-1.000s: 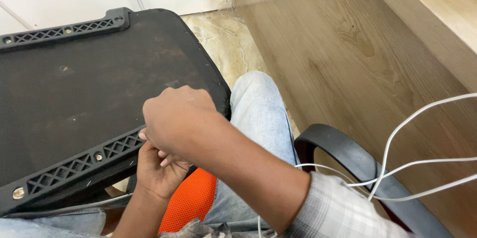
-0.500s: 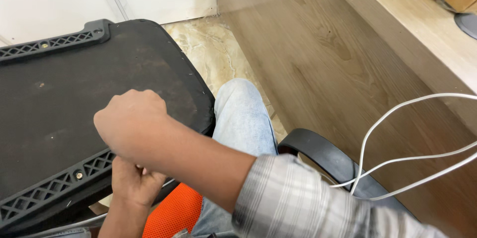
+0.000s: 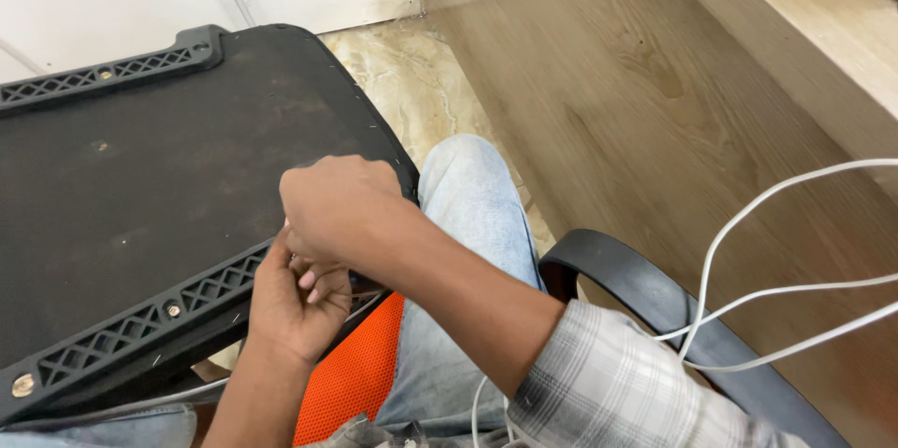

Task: The person uses a screwdriver to tighten screws on the underside of a black plastic stool base. They work on multiple fasteners around the perimeter of the base while seated.

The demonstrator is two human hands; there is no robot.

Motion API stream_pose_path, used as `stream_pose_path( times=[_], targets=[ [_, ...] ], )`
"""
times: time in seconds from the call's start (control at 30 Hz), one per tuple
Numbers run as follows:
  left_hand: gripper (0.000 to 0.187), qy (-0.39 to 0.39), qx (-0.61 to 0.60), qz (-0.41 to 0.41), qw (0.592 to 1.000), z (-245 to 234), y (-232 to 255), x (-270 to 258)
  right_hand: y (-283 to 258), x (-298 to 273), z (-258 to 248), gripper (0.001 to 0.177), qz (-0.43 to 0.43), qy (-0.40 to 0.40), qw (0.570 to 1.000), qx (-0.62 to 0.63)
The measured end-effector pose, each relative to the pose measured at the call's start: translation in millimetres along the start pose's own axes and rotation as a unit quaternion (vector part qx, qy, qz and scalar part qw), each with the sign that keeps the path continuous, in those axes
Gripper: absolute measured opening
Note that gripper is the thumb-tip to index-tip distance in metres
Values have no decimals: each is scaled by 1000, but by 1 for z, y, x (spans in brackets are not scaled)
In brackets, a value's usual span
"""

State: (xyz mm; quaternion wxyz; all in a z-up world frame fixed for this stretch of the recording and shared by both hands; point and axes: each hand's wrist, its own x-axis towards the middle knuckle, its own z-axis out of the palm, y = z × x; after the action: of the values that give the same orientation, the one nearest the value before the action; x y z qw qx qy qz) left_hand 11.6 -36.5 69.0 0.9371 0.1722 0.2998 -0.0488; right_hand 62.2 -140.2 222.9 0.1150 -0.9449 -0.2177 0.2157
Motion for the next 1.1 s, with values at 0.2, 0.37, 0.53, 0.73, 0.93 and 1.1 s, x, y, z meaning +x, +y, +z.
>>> stream_pose_path(
  times=[0.2, 0.37, 0.53, 0.73, 0.93, 1.1],
  targets=[
    [26, -29, 22, 23, 999, -2, 12, 0, -15, 11, 11, 12, -64, 49, 996, -34],
    [23, -37, 45, 3, 998, -7, 19, -3, -14, 13, 18, 13, -173, 66, 976, -116],
    [20, -4, 53, -14, 999, -1, 22, -8, -17, 10, 6, 18, -121, 50, 988, -78],
    [32, 25, 61, -48, 997, 13, 23, -19, -17, 5, 0, 37, 24, 17, 1000, 2],
    [35, 14, 105, -64, 992, 19, 30, -18, -11, 15, 15, 22, -58, 39, 995, -70],
    [32, 9, 116, -53, 992, 26, 26, -10, -1, 9, 3, 21, -116, 51, 986, -110]
  ],
)
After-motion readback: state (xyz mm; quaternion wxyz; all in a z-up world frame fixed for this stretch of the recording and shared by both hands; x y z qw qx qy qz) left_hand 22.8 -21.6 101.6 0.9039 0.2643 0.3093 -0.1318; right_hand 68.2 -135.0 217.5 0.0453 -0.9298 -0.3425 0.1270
